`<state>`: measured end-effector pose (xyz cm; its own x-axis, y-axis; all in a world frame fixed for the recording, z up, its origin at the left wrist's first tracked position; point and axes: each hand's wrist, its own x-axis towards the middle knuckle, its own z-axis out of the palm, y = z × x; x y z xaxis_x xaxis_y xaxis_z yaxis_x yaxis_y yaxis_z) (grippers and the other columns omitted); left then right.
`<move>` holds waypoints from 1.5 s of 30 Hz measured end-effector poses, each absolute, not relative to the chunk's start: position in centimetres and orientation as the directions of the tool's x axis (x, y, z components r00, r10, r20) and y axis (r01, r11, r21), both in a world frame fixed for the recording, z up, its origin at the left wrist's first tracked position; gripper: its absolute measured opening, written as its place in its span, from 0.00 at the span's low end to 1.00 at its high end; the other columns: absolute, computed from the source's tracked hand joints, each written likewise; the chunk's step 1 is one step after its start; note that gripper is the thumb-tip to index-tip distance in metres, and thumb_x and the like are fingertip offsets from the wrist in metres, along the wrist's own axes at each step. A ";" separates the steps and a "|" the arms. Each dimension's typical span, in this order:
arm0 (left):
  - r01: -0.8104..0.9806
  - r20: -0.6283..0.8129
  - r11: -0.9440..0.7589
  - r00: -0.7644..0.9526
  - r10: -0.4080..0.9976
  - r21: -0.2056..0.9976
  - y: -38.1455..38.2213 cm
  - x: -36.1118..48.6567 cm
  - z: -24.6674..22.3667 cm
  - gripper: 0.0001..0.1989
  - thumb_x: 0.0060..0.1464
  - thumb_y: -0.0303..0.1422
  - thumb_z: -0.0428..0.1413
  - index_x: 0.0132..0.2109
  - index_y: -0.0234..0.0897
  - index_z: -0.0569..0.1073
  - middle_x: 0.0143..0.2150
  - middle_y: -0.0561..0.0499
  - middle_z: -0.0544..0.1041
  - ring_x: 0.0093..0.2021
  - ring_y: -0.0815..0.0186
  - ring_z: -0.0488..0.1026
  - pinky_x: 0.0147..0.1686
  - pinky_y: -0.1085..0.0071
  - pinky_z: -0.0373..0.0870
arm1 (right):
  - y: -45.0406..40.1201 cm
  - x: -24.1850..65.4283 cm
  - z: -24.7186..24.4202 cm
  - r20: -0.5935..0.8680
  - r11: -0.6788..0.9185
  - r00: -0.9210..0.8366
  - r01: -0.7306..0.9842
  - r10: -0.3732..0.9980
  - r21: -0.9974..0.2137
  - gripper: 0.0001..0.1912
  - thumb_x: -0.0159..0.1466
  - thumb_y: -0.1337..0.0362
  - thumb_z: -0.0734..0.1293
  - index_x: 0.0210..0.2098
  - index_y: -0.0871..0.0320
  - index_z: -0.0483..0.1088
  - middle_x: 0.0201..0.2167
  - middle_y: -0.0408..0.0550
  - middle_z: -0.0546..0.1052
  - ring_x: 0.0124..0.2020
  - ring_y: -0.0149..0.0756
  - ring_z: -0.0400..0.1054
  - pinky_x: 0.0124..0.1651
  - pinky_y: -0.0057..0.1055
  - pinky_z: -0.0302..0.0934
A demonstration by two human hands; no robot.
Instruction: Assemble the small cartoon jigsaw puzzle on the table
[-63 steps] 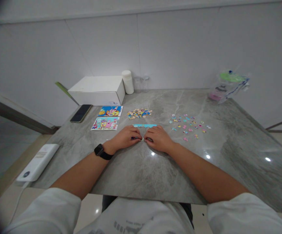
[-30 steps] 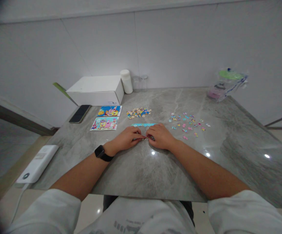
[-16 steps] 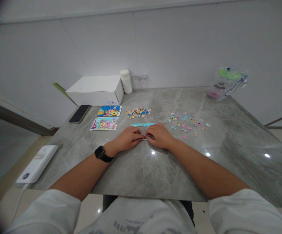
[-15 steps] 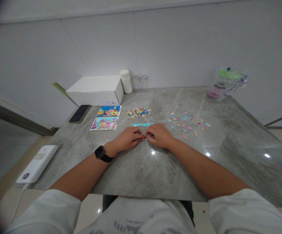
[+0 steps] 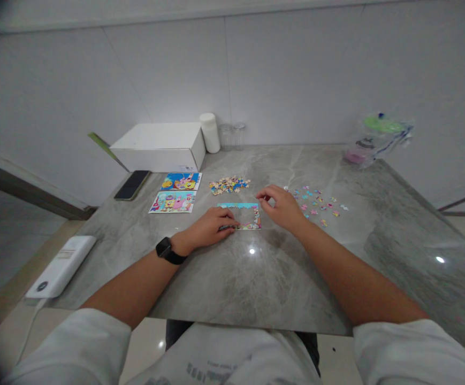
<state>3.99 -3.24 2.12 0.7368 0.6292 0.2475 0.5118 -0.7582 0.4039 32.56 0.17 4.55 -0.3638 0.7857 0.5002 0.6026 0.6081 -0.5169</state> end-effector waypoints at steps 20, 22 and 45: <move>0.715 0.229 -0.617 0.573 0.787 0.329 -0.7 -1.2 3.4 0.26 0.60 0.43 0.65 0.62 0.43 0.72 0.63 0.43 0.75 0.63 0.50 0.70 0.63 0.50 0.65 | 0.7 34.2 3.8 0.156 0.673 -0.658 0.688 0.737 -0.272 0.22 0.64 0.59 0.73 0.57 0.54 0.76 0.56 0.57 0.80 0.58 0.53 0.74 0.63 0.48 0.65; 0.708 0.209 -0.621 0.587 0.783 0.338 -0.6 -1.4 3.2 0.28 0.58 0.43 0.67 0.62 0.43 0.72 0.64 0.43 0.76 0.63 0.50 0.71 0.63 0.51 0.66 | 0.8 34.0 3.2 0.124 0.672 -0.665 0.697 0.737 -0.250 0.25 0.62 0.58 0.75 0.58 0.54 0.76 0.56 0.58 0.80 0.58 0.55 0.73 0.63 0.49 0.65; 0.655 0.186 -0.647 0.632 0.752 0.391 -0.3 -1.2 2.3 0.28 0.59 0.45 0.65 0.63 0.44 0.74 0.63 0.45 0.77 0.63 0.51 0.73 0.64 0.54 0.66 | 0.1 32.7 2.8 0.065 0.672 -0.682 0.693 0.729 -0.262 0.24 0.62 0.58 0.75 0.56 0.57 0.76 0.54 0.58 0.79 0.57 0.52 0.72 0.62 0.45 0.63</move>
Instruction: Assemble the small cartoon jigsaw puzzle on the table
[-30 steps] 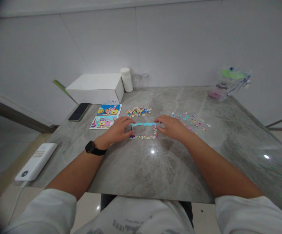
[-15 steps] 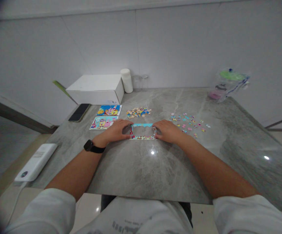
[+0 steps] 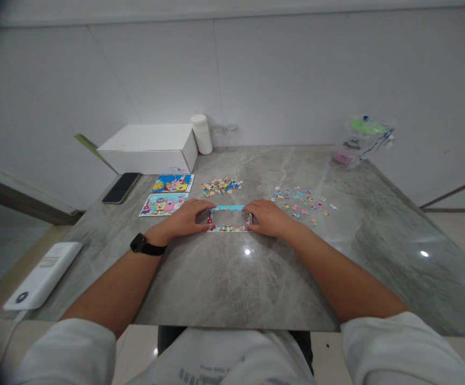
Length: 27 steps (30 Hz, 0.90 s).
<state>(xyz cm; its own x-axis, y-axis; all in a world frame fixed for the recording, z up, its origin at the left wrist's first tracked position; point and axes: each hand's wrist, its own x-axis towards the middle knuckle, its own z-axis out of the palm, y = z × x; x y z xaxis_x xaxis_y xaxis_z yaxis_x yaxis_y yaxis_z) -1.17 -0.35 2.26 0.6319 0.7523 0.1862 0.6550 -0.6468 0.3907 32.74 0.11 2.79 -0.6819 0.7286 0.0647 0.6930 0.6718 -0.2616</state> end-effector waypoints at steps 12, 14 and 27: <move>0.636 0.220 -0.652 0.625 0.749 0.413 -0.5 -0.8 2.8 0.25 0.59 0.43 0.65 0.61 0.45 0.75 0.62 0.47 0.79 0.63 0.52 0.73 0.65 0.53 0.67 | 0.3 33.0 3.2 0.090 0.672 -0.679 0.684 0.729 -0.284 0.21 0.64 0.59 0.73 0.56 0.55 0.75 0.54 0.56 0.79 0.56 0.49 0.72 0.61 0.42 0.62; 0.634 0.225 -0.654 0.624 0.748 0.413 -0.5 -0.8 2.9 0.24 0.60 0.44 0.64 0.61 0.46 0.75 0.62 0.47 0.79 0.63 0.52 0.73 0.65 0.53 0.67 | 0.5 33.2 3.2 0.092 0.669 -0.674 0.689 0.733 -0.278 0.18 0.65 0.59 0.72 0.54 0.56 0.76 0.53 0.56 0.80 0.55 0.48 0.72 0.60 0.41 0.62; 0.637 0.239 -0.659 0.621 0.746 0.400 -0.2 -1.0 2.5 0.23 0.60 0.42 0.64 0.61 0.46 0.75 0.61 0.46 0.78 0.62 0.52 0.73 0.64 0.52 0.68 | 0.9 33.5 3.0 0.073 0.655 -0.657 0.726 0.751 -0.208 0.08 0.67 0.63 0.70 0.43 0.54 0.82 0.46 0.53 0.81 0.50 0.46 0.74 0.57 0.39 0.63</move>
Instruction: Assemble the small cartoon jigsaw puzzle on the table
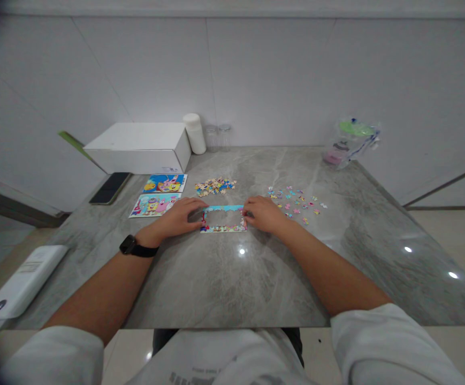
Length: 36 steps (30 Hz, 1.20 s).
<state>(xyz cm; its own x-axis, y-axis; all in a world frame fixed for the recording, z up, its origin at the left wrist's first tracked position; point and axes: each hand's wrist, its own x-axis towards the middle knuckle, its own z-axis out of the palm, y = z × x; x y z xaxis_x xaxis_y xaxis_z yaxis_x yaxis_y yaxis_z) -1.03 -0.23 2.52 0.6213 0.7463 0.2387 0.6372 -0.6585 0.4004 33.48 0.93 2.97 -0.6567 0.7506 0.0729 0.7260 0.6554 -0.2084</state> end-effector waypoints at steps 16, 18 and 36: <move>0.679 0.321 -0.633 0.545 0.774 0.373 -0.1 -1.1 2.6 0.16 0.64 0.38 0.58 0.57 0.42 0.77 0.57 0.44 0.78 0.57 0.54 0.74 0.61 0.53 0.70 | 1.0 33.5 3.0 0.088 0.655 -0.656 0.715 0.750 -0.244 0.11 0.69 0.62 0.67 0.44 0.57 0.81 0.45 0.55 0.81 0.48 0.44 0.74 0.55 0.39 0.65; 0.695 0.343 -0.617 0.515 0.785 0.368 -0.1 -1.0 2.8 0.15 0.65 0.37 0.58 0.55 0.42 0.78 0.55 0.44 0.78 0.56 0.55 0.74 0.60 0.53 0.70 | 1.2 33.8 3.5 0.121 0.654 -0.649 0.707 0.751 -0.269 0.11 0.69 0.62 0.67 0.44 0.56 0.81 0.45 0.55 0.81 0.49 0.44 0.75 0.56 0.39 0.65; 0.654 0.396 -0.601 0.455 0.798 0.459 0.0 0.8 1.5 0.13 0.70 0.38 0.51 0.50 0.41 0.79 0.46 0.46 0.80 0.50 0.57 0.75 0.55 0.56 0.72 | 3.9 43.8 10.4 0.430 0.220 -0.051 0.910 0.901 -0.352 0.12 0.66 0.59 0.67 0.42 0.55 0.82 0.39 0.52 0.83 0.38 0.43 0.75 0.47 0.41 0.69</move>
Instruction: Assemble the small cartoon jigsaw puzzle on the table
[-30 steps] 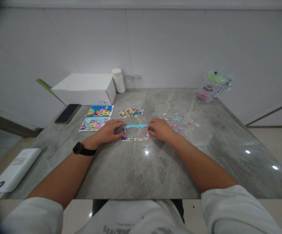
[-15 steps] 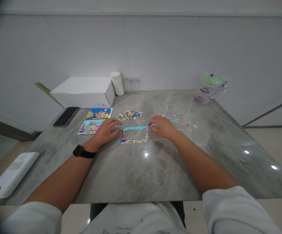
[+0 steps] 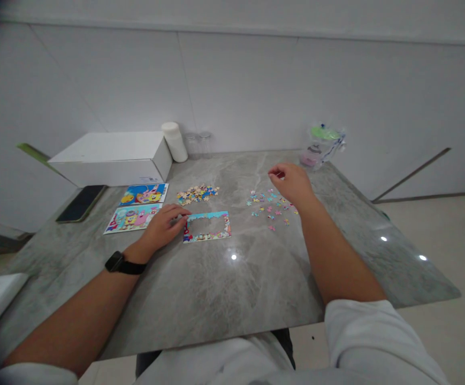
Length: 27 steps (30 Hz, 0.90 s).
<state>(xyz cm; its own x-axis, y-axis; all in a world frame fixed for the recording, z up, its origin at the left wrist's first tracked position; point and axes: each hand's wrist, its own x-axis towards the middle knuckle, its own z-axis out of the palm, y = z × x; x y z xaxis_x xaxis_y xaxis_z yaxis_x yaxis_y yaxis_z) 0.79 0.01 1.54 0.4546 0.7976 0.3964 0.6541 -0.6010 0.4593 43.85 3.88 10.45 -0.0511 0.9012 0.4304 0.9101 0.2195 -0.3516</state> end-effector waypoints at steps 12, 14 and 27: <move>0.673 0.394 -0.572 0.421 0.817 0.468 0.4 0.2 1.3 0.15 0.70 0.40 0.50 0.51 0.40 0.79 0.44 0.46 0.79 0.46 0.57 0.75 0.52 0.58 0.71 | 6.8 43.2 2.8 0.011 0.122 -0.122 0.987 0.992 -0.103 0.13 0.66 0.66 0.68 0.47 0.53 0.83 0.47 0.52 0.84 0.48 0.41 0.76 0.51 0.32 0.66; 0.668 0.403 -0.575 0.417 0.815 0.472 0.4 0.2 1.3 0.15 0.70 0.39 0.51 0.51 0.39 0.79 0.43 0.46 0.79 0.46 0.58 0.75 0.52 0.58 0.71 | 6.9 43.2 2.6 -0.030 0.131 -0.135 0.985 0.990 -0.112 0.13 0.66 0.65 0.69 0.48 0.53 0.83 0.47 0.52 0.84 0.48 0.41 0.76 0.51 0.32 0.65; 0.656 0.434 -0.585 0.403 0.806 0.477 0.3 0.3 1.1 0.12 0.69 0.35 0.52 0.51 0.39 0.79 0.43 0.46 0.80 0.44 0.59 0.75 0.49 0.60 0.71 | 7.2 44.2 2.6 -0.013 0.131 -0.137 0.967 0.990 -0.218 0.06 0.59 0.69 0.71 0.36 0.56 0.79 0.37 0.48 0.84 0.37 0.37 0.75 0.41 0.30 0.63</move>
<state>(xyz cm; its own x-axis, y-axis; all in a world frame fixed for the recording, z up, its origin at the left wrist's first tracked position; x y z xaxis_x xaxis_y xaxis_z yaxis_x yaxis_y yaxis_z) 0.33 0.29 1.12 0.4031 0.8056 0.4342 0.6559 -0.5852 0.4768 44.20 7.23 2.62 -0.1373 0.9904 -0.0131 0.9672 0.1312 -0.2177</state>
